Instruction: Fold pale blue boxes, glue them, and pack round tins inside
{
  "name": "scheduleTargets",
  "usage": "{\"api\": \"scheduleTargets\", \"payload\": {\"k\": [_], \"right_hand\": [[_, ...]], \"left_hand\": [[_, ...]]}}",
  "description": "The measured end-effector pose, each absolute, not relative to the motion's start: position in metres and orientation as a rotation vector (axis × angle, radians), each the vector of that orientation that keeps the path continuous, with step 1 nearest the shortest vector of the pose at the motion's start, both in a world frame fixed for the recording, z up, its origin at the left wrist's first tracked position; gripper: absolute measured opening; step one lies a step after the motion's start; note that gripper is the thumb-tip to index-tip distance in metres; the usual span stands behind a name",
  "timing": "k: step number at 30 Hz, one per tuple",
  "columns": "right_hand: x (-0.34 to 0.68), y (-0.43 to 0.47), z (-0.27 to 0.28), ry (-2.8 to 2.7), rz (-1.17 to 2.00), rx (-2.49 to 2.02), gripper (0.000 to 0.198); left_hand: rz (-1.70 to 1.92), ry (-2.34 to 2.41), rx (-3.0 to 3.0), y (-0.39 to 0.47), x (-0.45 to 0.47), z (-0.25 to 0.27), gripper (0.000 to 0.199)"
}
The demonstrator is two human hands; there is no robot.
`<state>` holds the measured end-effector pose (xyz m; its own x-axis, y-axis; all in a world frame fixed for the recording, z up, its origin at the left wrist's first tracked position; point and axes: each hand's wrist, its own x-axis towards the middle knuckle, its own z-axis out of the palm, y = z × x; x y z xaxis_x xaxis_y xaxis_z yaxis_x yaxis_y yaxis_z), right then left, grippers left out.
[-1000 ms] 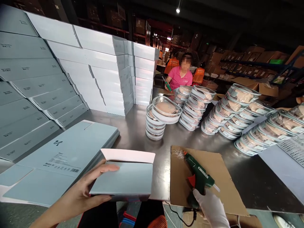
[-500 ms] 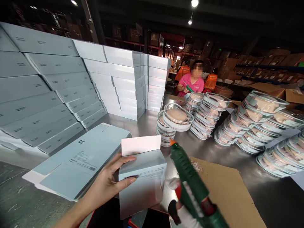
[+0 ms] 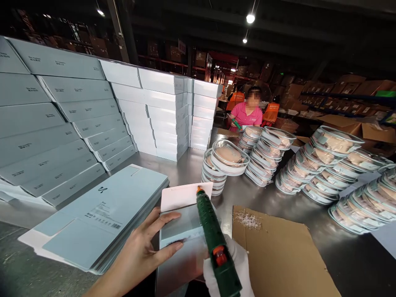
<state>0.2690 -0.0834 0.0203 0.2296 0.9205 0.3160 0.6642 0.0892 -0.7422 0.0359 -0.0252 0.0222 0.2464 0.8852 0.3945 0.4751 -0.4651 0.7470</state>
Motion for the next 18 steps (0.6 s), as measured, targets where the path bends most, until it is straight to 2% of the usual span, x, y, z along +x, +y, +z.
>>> {"api": "scheduleTargets", "payload": {"k": [2,7,10,15,18], "right_hand": [[0.276,-0.082,0.018,-1.465,0.377,-1.667,0.01],[0.291,-0.09,0.008,-1.382,0.573,-1.54,0.041],[0.308,-0.097,0.008,-1.268,0.72,-1.449,0.052],[0.357,-0.106,0.002,-0.549,1.243,-1.229,0.037],[0.4,-0.12,-0.011,-0.708,1.067,-1.498,0.037]], "left_hand": [[1.133,1.243,2.018,-0.024,0.035,0.017,0.039],[1.139,1.202,2.02,-0.02,0.029,0.018,0.037],[1.149,1.143,2.03,-0.013,0.02,0.016,0.039],[1.066,0.96,2.067,0.001,-0.003,0.006,0.046],[1.019,0.82,2.04,0.004,-0.011,0.004,0.05]]}}
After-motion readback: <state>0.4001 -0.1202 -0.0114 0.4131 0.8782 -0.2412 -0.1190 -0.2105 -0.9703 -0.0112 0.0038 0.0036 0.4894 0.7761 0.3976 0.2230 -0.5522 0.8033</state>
